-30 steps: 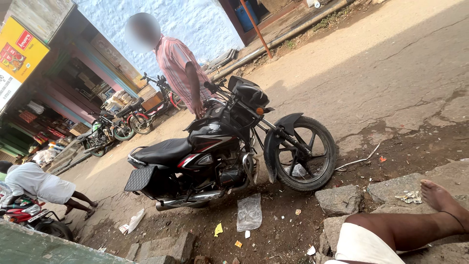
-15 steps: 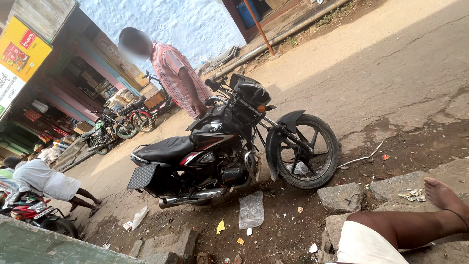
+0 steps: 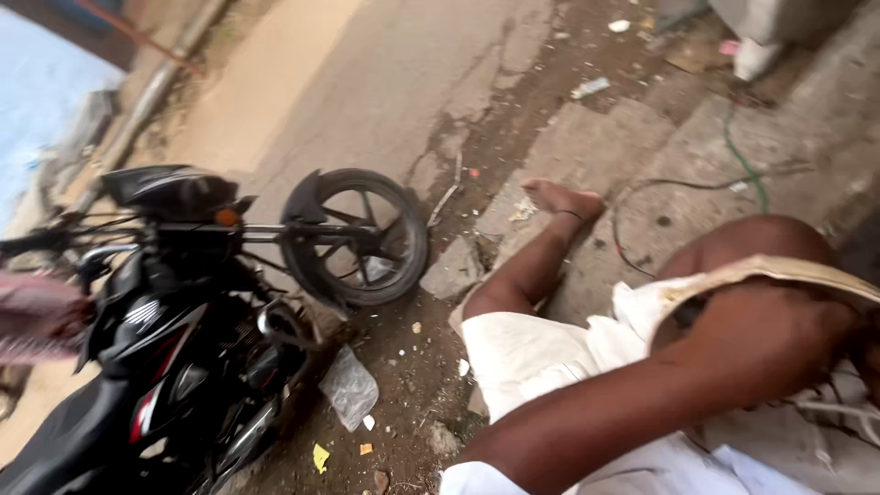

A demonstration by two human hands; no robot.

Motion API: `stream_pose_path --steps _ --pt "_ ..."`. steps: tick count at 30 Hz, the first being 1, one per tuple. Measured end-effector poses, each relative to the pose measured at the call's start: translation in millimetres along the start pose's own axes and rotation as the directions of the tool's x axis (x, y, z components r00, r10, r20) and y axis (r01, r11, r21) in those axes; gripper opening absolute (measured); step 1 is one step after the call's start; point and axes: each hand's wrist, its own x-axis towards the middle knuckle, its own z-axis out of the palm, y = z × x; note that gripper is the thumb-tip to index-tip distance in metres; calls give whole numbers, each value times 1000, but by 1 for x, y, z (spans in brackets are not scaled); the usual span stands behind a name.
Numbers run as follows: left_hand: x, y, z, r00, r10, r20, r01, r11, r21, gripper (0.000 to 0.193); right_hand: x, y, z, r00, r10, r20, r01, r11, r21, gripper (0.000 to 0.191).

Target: The person sits on the ground with a mixer grinder motor base on their lap, opens its housing and works on the internal wiring and motor connections by hand, repositioning the casing and wires as they repair the appliance.

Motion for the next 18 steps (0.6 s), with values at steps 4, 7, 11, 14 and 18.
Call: stream_pose_path --steps 4,7,11,14,18 --pt "-9 -12 -1 991 -83 110 80 996 33 8 -70 -14 -85 840 -380 388 521 765 -378 40" --pt "-14 -11 -14 976 -100 192 88 994 73 12 -48 -39 -121 660 -375 651 710 594 -377 34" --pt "-5 0 -27 977 -123 171 122 992 21 12 -17 -51 -151 640 -396 658 725 593 -349 35" --pt "5 13 -26 982 -120 143 119 993 13 14 -25 -42 -159 631 -383 675 737 568 -367 35" --pt "5 12 -23 984 -125 123 124 992 19 16 -35 -36 -148 550 -323 771 767 561 -312 29"
